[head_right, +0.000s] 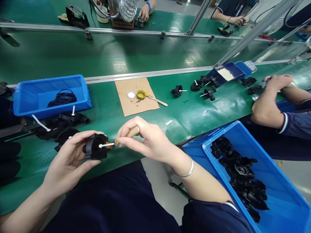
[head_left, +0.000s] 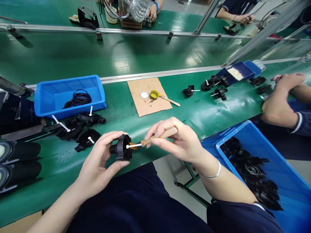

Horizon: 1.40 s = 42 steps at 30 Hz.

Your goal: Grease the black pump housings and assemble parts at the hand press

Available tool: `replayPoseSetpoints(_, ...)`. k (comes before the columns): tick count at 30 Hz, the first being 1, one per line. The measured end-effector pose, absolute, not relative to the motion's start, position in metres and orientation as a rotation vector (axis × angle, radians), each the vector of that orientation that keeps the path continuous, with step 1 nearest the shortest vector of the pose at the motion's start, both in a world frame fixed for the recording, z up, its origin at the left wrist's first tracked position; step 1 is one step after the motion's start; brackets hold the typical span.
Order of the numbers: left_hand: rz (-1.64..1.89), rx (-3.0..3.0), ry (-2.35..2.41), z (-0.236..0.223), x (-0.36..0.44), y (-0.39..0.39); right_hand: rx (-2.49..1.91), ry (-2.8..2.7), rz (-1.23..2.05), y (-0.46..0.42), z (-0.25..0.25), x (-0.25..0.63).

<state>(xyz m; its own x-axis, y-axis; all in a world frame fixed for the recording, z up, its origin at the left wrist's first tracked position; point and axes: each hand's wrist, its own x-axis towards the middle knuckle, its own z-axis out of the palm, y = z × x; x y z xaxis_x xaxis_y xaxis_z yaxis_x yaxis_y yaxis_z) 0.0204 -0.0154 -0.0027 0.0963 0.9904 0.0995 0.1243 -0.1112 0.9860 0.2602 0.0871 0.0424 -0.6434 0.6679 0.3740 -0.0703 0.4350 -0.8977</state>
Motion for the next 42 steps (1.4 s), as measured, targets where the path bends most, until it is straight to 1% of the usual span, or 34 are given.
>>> replayPoseSetpoints(3, 1.181, 1.594, 1.153, -0.007, 0.019, -0.015, -0.507, -1.854, 1.458, 0.084, 0.041, 0.261)
replayPoseSetpoints(5, 1.208, 1.669, 1.134, -0.007, 0.019, -0.014, -0.518, -1.775, 1.479, 0.082, 0.04, 0.26)
replayPoseSetpoints(10, 1.27, 1.779, 1.135, -0.006, 0.017, -0.012, -0.544, -1.752, 1.212, 0.08, 0.037, 0.259)
replayPoseSetpoints(14, 1.307, 1.851, 1.153, -0.009, 0.015, -0.011, -0.521, -1.828, 1.174, 0.077, 0.038, 0.262)
replayPoseSetpoints(17, 1.372, 1.962, 1.139, -0.009, 0.014, -0.008, -0.505, -1.789, 1.295, 0.074, 0.04, 0.262)
replayPoseSetpoints(23, 1.468, 2.174, 1.072, -0.008, 0.014, 0.0, -0.515, -1.506, 1.705, 0.066, 0.041, 0.256)
replayPoseSetpoints(30, 1.637, 2.368, 1.017, -0.011, 0.014, 0.001, -0.644, -1.219, 1.908, 0.062, 0.04, 0.247)
replayPoseSetpoints(34, 1.768, 2.421, 1.067, -0.011, 0.018, 0.001, -0.706, -1.225, 1.782, 0.061, 0.04, 0.246)
replayPoseSetpoints(39, 1.805, 2.422, 1.043, -0.013, 0.019, 0.003, -0.661, -1.338, 1.558, 0.059, 0.041, 0.247)
replayPoseSetpoints(42, 1.807, 2.462, 1.034, -0.019, 0.014, 0.003, -0.651, -1.35, 1.58, 0.058, 0.042, 0.248)
